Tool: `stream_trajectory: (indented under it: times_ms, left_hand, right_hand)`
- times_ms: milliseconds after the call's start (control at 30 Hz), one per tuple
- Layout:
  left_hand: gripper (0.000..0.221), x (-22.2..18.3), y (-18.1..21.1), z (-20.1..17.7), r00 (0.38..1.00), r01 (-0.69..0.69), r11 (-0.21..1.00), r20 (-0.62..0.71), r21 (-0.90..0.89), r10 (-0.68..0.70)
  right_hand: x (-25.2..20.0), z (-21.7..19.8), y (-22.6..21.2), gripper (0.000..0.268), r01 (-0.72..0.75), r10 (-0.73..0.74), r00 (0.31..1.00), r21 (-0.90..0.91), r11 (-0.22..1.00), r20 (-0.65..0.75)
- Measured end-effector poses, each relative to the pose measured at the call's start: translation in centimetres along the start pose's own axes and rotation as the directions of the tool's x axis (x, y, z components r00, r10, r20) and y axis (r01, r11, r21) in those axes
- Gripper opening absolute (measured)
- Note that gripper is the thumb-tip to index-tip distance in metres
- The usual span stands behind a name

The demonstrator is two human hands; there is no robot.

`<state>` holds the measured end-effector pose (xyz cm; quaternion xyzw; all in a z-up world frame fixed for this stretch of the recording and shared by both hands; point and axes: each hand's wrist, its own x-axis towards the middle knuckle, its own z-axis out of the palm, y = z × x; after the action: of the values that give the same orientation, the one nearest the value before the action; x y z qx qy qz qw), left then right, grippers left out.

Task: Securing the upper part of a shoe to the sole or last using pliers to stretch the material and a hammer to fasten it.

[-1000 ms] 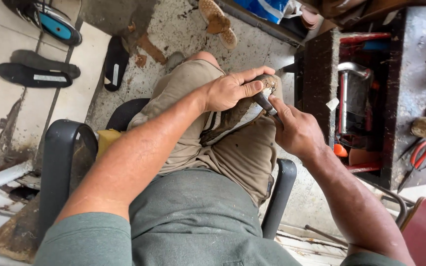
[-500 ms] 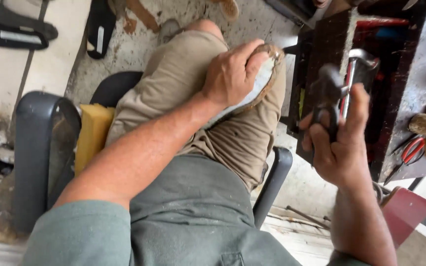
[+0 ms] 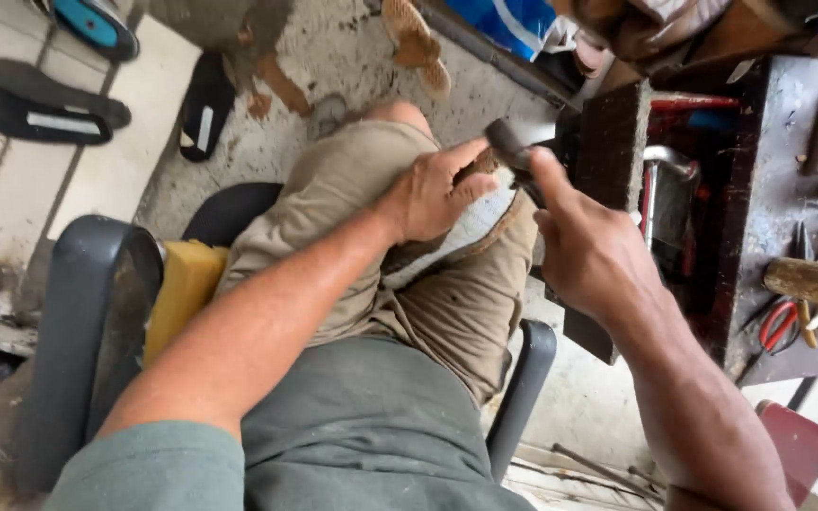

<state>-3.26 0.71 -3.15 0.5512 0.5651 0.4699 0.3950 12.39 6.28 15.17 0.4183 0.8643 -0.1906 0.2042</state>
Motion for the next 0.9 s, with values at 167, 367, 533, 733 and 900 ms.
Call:
stream_trajectory:
  times_ms: [167,367,533,733,900]
  left_hand:
    - [0.053,-0.1,0.0,0.0,0.997,0.077,0.996,0.027,-0.037,-0.076]
    - [0.082,-0.6,-1.5,0.3,0.993,0.027,0.998,0.120,-0.058,-0.020]
    - [0.136,-3.0,-0.2,-2.5,0.964,0.082,0.996,0.256,-0.022,-0.074]
    - [0.115,1.3,0.4,-3.5,0.934,0.242,0.942,0.206,0.235,-0.291]
    - [0.109,3.8,10.8,-6.5,0.511,0.136,0.695,0.552,0.706,-0.660]
  right_hand:
    - [1.1,4.0,3.2,0.079,0.091,-0.081,0.986,0.065,0.994,-0.144]
    - [1.9,9.2,6.2,0.060,0.029,-0.026,0.988,0.016,0.999,-0.152]
    - [-2.1,6.1,4.9,0.074,0.054,-0.029,0.997,0.348,0.936,-0.075]
    - [-7.5,12.2,8.6,0.086,0.330,-0.029,0.927,0.776,0.538,-0.374]
    - [-11.5,6.1,1.8,0.065,0.569,0.023,0.582,0.428,0.702,-0.813]
